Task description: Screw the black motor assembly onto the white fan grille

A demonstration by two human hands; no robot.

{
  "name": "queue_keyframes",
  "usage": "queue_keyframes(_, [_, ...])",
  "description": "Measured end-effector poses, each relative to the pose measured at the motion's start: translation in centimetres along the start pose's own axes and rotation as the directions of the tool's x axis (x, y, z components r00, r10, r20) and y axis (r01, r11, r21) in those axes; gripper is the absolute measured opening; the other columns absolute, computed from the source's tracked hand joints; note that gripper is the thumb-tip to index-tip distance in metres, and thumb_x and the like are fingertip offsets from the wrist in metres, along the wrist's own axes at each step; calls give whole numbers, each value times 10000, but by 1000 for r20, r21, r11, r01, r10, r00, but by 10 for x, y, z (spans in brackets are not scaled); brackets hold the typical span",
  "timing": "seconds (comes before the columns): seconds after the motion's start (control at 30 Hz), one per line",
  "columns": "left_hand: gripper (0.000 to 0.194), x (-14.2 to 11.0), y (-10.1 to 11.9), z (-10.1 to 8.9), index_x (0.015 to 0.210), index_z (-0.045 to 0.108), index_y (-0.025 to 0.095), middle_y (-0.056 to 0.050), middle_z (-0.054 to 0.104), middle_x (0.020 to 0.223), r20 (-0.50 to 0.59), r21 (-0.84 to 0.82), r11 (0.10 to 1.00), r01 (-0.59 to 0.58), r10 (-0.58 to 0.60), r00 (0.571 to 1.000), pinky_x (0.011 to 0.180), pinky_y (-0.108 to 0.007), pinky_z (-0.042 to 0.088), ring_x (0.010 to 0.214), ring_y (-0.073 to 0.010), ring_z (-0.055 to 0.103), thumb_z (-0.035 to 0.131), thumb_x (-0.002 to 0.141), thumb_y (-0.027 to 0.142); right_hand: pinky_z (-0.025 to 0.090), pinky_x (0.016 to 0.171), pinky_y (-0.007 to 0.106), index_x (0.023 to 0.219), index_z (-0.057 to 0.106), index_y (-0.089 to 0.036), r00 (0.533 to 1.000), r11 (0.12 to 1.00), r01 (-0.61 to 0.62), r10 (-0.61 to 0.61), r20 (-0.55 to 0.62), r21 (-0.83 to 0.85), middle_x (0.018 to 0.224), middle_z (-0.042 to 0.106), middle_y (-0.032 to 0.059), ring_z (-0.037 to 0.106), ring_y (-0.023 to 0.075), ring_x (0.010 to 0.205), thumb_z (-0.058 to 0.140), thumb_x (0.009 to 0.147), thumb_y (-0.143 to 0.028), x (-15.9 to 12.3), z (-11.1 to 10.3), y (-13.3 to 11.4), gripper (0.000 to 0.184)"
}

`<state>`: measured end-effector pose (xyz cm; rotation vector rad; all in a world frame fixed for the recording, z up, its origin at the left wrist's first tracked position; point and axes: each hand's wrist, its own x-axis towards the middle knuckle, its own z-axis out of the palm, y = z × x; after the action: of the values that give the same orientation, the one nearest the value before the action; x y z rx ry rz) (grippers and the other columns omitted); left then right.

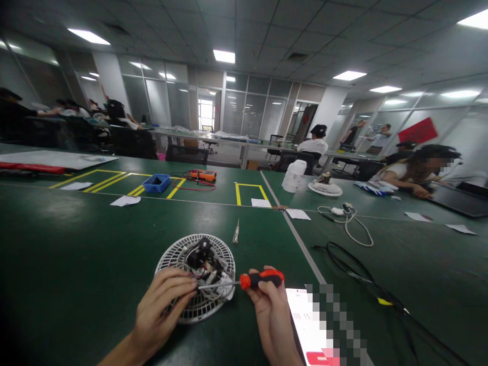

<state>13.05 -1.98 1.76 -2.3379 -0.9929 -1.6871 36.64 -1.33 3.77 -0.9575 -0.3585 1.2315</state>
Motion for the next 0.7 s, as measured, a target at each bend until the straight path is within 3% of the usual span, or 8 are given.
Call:
queue_keyframes(0.53, [311,0,-2,-1,1150,687,232,-35,756,1026,42,9,1000,-26,26,999,894,-362,554,1030,-192,648,637,898,58,606,819,377,916,656,-219,999,999,-46,46,4,17,896,739,27,727,233,872,844,548,-210,3,-3,1,413])
queue_keyframes(0.6, [421,-2,-3,0,1254,643,248,-49,741,1081,30,24,999,-31,30,999,907,-375,568,1072,-208,646,675,875,69,608,819,371,898,651,-209,999,999,-40,41,-19,27,879,728,30,719,227,858,833,539,-204,2,-1,2,402])
queue_keyframes(0.7, [803,-9,-7,3,1506,399,293,-121,569,1417,-37,76,997,8,-5,999,1009,-467,554,1275,-275,568,771,815,123,615,800,361,859,642,-206,997,998,-39,42,-65,50,861,719,30,712,218,846,808,539,-197,-1,4,2,361])
